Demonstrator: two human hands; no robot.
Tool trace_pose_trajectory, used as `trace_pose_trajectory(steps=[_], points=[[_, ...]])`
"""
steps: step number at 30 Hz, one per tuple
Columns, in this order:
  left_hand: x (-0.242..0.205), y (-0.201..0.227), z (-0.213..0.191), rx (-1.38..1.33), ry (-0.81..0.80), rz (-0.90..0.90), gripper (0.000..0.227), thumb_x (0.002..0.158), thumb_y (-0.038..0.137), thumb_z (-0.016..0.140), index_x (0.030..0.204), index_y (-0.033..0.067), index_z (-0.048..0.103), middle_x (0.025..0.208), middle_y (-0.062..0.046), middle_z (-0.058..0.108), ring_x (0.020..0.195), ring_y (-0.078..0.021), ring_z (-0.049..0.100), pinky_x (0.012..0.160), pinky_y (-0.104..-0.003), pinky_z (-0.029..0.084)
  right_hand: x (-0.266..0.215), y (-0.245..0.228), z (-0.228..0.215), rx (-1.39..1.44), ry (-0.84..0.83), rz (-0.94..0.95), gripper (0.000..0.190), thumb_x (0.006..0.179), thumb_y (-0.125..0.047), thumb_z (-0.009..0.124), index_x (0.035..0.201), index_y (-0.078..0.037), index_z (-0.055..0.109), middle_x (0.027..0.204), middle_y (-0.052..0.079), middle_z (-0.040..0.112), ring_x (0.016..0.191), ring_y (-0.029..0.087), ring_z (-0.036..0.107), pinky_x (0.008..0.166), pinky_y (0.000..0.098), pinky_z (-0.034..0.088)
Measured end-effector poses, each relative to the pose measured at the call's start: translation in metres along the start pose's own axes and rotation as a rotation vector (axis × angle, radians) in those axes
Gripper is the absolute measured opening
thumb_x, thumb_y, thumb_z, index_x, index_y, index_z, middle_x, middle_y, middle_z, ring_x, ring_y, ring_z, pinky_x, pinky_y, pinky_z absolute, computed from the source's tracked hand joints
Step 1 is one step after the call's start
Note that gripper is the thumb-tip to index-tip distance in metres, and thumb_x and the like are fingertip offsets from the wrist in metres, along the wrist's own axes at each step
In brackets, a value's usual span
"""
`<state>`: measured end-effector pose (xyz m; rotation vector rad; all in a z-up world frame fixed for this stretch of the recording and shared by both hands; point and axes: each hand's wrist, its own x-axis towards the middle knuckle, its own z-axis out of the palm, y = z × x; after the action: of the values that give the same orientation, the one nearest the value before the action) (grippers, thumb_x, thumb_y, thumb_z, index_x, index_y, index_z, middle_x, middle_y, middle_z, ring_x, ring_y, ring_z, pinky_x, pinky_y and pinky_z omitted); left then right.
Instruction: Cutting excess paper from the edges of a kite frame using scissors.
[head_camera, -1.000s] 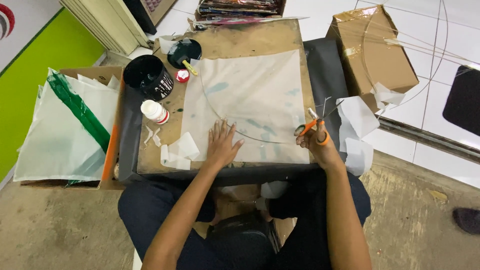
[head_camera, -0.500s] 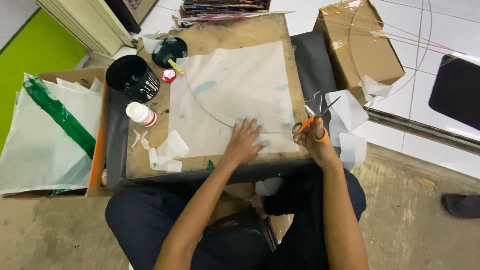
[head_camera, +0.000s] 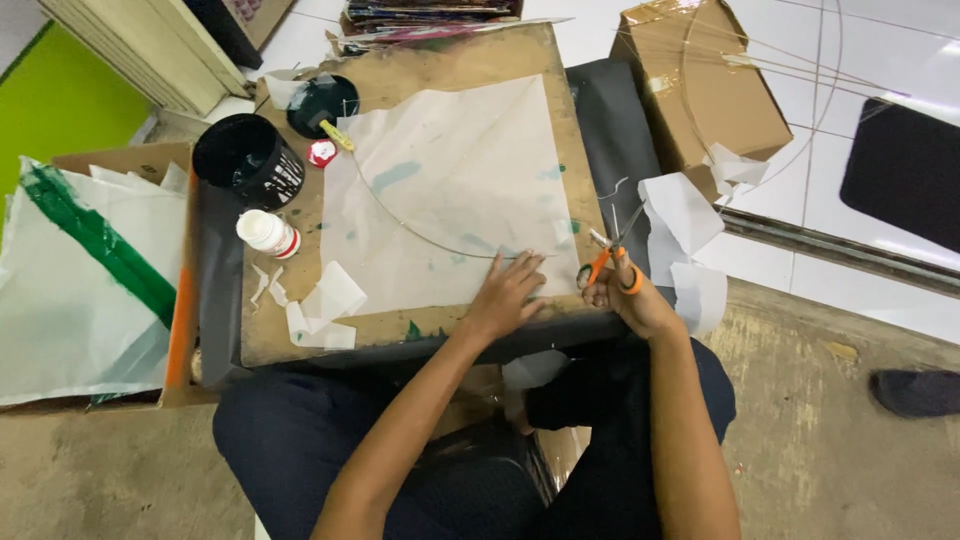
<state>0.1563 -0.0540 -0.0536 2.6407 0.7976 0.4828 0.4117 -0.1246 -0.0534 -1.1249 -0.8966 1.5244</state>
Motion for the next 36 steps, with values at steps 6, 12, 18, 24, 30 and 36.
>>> trace_pose_trajectory(steps=[6, 12, 18, 24, 30, 36], points=[[0.013, -0.004, 0.012, 0.085, 0.065, -0.025, 0.017, 0.102, 0.031, 0.057, 0.106, 0.0155, 0.063, 0.146, -0.008, 0.057, 0.142, -0.0286, 0.047, 0.115, -0.07, 0.024, -0.019, -0.012, 0.007, -0.055, -0.003, 0.071, 0.093, 0.087, -0.081, 0.044, 0.143, -0.008, 0.046, 0.091, 0.018, 0.062, 0.075, 0.027, 0.061, 0.067, 0.0346, 0.046], [0.016, -0.007, 0.019, 0.014, 0.111, -0.093, 0.021, 0.107, 0.028, 0.05, 0.103, 0.0101, 0.06, 0.143, -0.013, 0.057, 0.139, -0.0312, 0.049, 0.116, -0.072, 0.022, -0.035, -0.018, 0.011, -0.11, -0.037, 0.218, 0.084, 0.088, -0.082, 0.043, 0.119, -0.005, 0.057, 0.083, 0.013, 0.063, 0.073, 0.024, 0.062, 0.065, 0.0328, 0.045], [0.007, 0.003, 0.005, 0.097, 0.015, 0.017, 0.037, 0.089, 0.04, 0.073, 0.114, 0.0147, 0.062, 0.147, -0.012, 0.054, 0.145, -0.0338, 0.041, 0.114, -0.076, 0.022, -0.041, -0.026, 0.017, -0.137, -0.028, 0.297, 0.079, 0.092, -0.075, 0.046, 0.125, -0.003, 0.052, 0.085, 0.014, 0.063, 0.072, 0.026, 0.061, 0.062, 0.0342, 0.045], [0.01, 0.011, 0.018, 0.049, 0.04, -0.099, 0.02, 0.098, 0.031, 0.063, 0.108, 0.0144, 0.06, 0.149, -0.01, 0.05, 0.147, -0.0315, 0.038, 0.114, -0.077, 0.02, -0.03, 0.0, -0.003, -0.098, -0.054, 0.244, 0.089, 0.091, -0.076, 0.048, 0.149, -0.011, 0.036, 0.084, 0.013, 0.061, 0.073, 0.026, 0.064, 0.062, 0.0348, 0.048], [0.016, 0.002, 0.037, 0.098, 0.071, -0.079, 0.022, 0.104, 0.035, 0.053, 0.103, 0.0137, 0.059, 0.145, -0.009, 0.053, 0.145, -0.0297, 0.039, 0.113, -0.078, 0.018, -0.029, 0.003, -0.007, -0.101, -0.069, 0.225, 0.094, 0.092, -0.077, 0.045, 0.153, -0.008, 0.028, 0.081, 0.015, 0.062, 0.071, 0.027, 0.063, 0.063, 0.0373, 0.049], [0.014, 0.001, 0.032, 0.061, 0.116, -0.126, 0.025, 0.106, 0.034, 0.05, 0.1, 0.011, 0.056, 0.146, -0.011, 0.051, 0.141, -0.0314, 0.043, 0.111, -0.078, 0.023, -0.039, -0.016, 0.009, -0.155, 0.042, 0.224, 0.084, 0.094, -0.073, 0.047, 0.144, -0.005, 0.04, 0.088, 0.017, 0.062, 0.072, 0.027, 0.064, 0.061, 0.0351, 0.05]])
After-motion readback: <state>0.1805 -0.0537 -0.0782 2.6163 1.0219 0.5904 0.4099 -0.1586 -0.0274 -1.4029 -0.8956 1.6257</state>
